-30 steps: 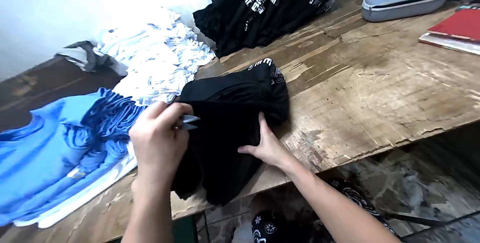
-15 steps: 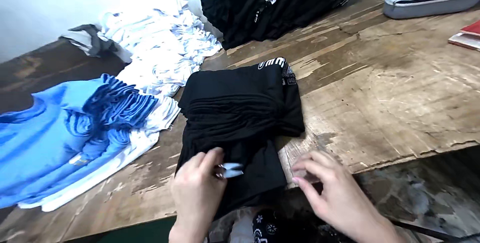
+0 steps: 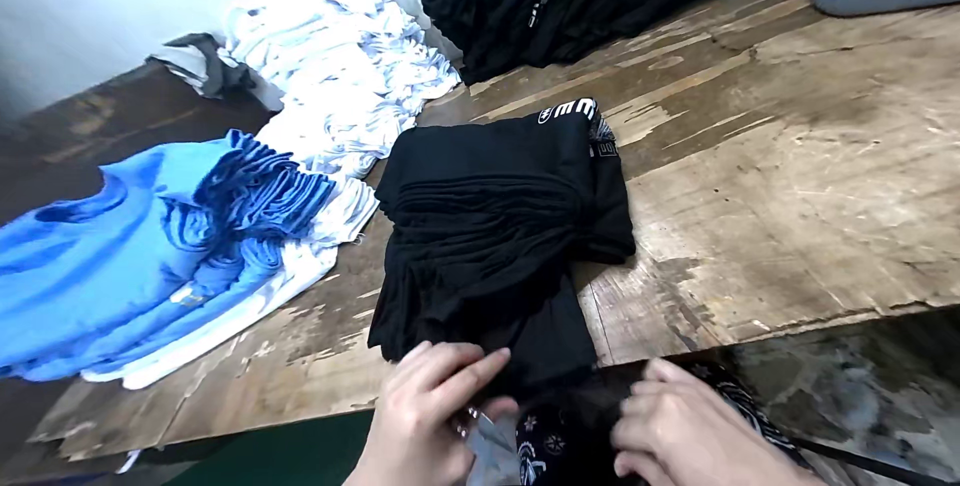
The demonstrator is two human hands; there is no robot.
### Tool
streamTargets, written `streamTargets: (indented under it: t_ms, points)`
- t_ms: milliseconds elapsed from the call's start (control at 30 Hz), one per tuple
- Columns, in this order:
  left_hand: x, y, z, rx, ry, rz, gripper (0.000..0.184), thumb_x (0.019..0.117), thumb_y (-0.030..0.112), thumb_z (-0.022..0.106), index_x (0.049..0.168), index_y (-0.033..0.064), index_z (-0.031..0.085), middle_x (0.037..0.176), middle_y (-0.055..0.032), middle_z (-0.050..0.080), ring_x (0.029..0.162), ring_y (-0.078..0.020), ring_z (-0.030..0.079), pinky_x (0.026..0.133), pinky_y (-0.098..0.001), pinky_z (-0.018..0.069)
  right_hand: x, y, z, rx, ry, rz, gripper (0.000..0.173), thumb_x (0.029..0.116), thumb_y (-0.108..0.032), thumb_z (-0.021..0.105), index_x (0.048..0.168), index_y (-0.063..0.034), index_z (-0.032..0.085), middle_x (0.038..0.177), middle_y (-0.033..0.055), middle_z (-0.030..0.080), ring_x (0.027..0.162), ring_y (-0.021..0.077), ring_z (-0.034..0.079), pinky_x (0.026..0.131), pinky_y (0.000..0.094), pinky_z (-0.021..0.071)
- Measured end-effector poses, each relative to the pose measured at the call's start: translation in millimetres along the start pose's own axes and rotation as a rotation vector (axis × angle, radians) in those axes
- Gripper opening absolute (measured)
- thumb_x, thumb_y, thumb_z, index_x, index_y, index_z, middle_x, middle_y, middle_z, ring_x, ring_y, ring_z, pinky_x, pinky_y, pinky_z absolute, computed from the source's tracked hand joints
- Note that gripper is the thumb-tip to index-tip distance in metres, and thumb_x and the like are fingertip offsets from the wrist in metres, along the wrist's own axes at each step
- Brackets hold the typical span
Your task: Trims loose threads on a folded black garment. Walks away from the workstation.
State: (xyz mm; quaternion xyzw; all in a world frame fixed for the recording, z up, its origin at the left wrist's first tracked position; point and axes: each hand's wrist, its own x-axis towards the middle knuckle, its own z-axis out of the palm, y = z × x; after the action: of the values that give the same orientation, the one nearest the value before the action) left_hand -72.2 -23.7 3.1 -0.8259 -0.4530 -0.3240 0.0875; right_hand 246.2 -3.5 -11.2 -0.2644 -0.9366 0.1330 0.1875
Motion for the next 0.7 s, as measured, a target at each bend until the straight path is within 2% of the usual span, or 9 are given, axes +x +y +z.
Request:
streamTargets:
  t_ms: [67, 133, 200, 267, 333, 400, 500, 633, 700]
  points:
    - [-5.3, 1.1, 6.8, -0.044, -0.032, 0.021, 0.021, 0.0961, 0.042, 0.069, 0.111, 0.0282, 0.077, 0.103, 0.0041, 0.073, 0.090, -0.0094, 0.067, 0.075, -0.0306, 0.0531, -6.2, 3.9, -4.1, -0.055, 0.059, 0.179, 0.043, 0.0929, -0.053, 0.067, 0.073, -0.0147, 0.075, 0.061, 0.0023, 0.069, 0.058, 0.0204, 0.068, 0.069, 0.0485, 0.0560]
    - [-4.0, -1.4, 10.9, -0.095, -0.013, 0.003, 0.012, 0.0985, 0.031, 0.066, 0.099, 0.0235, 0.075, 0.100, 0.0048, 0.072, 0.090, -0.0084, 0.067, 0.076, -0.0291, 0.0541, 8.0, 1.2, 8.3, -0.074, 0.398, 0.287, 0.055, 0.0887, -0.068, 0.063, 0.076, -0.0158, 0.072, 0.061, -0.0018, 0.064, 0.057, 0.0152, 0.061, 0.063, 0.0400, 0.0528]
    - [2.4, -1.7, 7.3, -0.154, -0.029, -0.032, 0.014, 0.1008, 0.032, 0.062, 0.097, 0.0217, 0.071, 0.102, 0.0054, 0.072, 0.094, -0.0075, 0.067, 0.081, -0.0292, 0.0559, 33.7, -6.5, 18.3, -0.092, 0.600, 0.325, 0.063, 0.0829, -0.074, 0.066, 0.093, -0.0130, 0.073, 0.078, 0.0022, 0.068, 0.071, 0.0178, 0.066, 0.064, 0.0380, 0.0573]
    - [6.0, 0.1, 6.2, -0.197, -0.049, -0.051, 0.020, 0.0982, 0.040, 0.066, 0.102, 0.0211, 0.071, 0.105, 0.0042, 0.070, 0.096, -0.0074, 0.066, 0.082, -0.0289, 0.0559, 48.4, -9.6, 25.1, -0.043, 0.598, 0.368, 0.073, 0.0785, -0.071, 0.072, 0.117, -0.0093, 0.072, 0.103, 0.0102, 0.070, 0.088, 0.0240, 0.070, 0.072, 0.0412, 0.0607]
    - [6.0, -0.1, 8.0, -0.178, -0.050, -0.067, 0.034, 0.0927, 0.047, 0.071, 0.115, 0.0218, 0.072, 0.105, 0.0038, 0.070, 0.094, -0.0067, 0.065, 0.081, -0.0280, 0.0556, 48.3, -8.4, 26.5, 0.114, 0.564, 0.445, 0.076, 0.0832, -0.066, 0.072, 0.133, -0.0087, 0.066, 0.114, 0.0075, 0.071, 0.095, 0.0183, 0.071, 0.078, 0.0371, 0.0623]
    - [4.4, 2.5, 9.7, -0.133, -0.041, -0.092, 0.041, 0.0873, 0.042, 0.069, 0.124, 0.0238, 0.070, 0.105, 0.0033, 0.069, 0.095, -0.0084, 0.063, 0.083, -0.0320, 0.0535, 41.8, -3.8, 26.6, 0.296, 0.534, 0.538, 0.062, 0.0919, -0.061, 0.066, 0.126, -0.0101, 0.069, 0.101, 0.0002, 0.072, 0.083, 0.0096, 0.068, 0.072, 0.0285, 0.0591]
    - [7.0, 17.9, 17.2, -0.088, -0.015, -0.130, 0.046, 0.0913, 0.053, 0.071, 0.127, 0.0241, 0.070, 0.111, 0.0002, 0.069, 0.103, -0.0128, 0.065, 0.090, -0.0397, 0.0532, 33.4, 2.7, 30.6, 0.280, 0.575, 0.534, 0.032, 0.0988, -0.042, 0.062, 0.087, -0.0151, 0.075, 0.075, -0.0048, 0.065, 0.061, 0.0049, 0.059, 0.054, 0.0232, 0.0509]
    - [7.2, 24.5, 24.9, -0.033, -0.018, -0.129, 0.045, 0.0897, 0.053, 0.072, 0.125, 0.0257, 0.070, 0.107, -0.0002, 0.067, 0.100, -0.0148, 0.064, 0.087, -0.0409, 0.0517, 9.8, -1.5, 15.6, 0.193, 0.386, 0.478, 0.028, 0.0984, -0.036, 0.061, 0.082, -0.0144, 0.070, 0.074, -0.0012, 0.062, 0.060, 0.0117, 0.059, 0.053, 0.0318, 0.0519]
    - [2.1, 19.0, 22.2, -0.006, -0.050, -0.116, 0.033, 0.0878, 0.043, 0.071, 0.115, 0.0242, 0.072, 0.102, -0.0003, 0.066, 0.094, -0.0154, 0.063, 0.083, -0.0398, 0.0508, -6.5, -3.7, -4.3, 0.198, 0.053, 0.501, 0.027, 0.0982, -0.032, 0.064, 0.086, -0.0090, 0.073, 0.081, 0.0076, 0.068, 0.073, 0.0248, 0.068, 0.064, 0.0470, 0.0574]
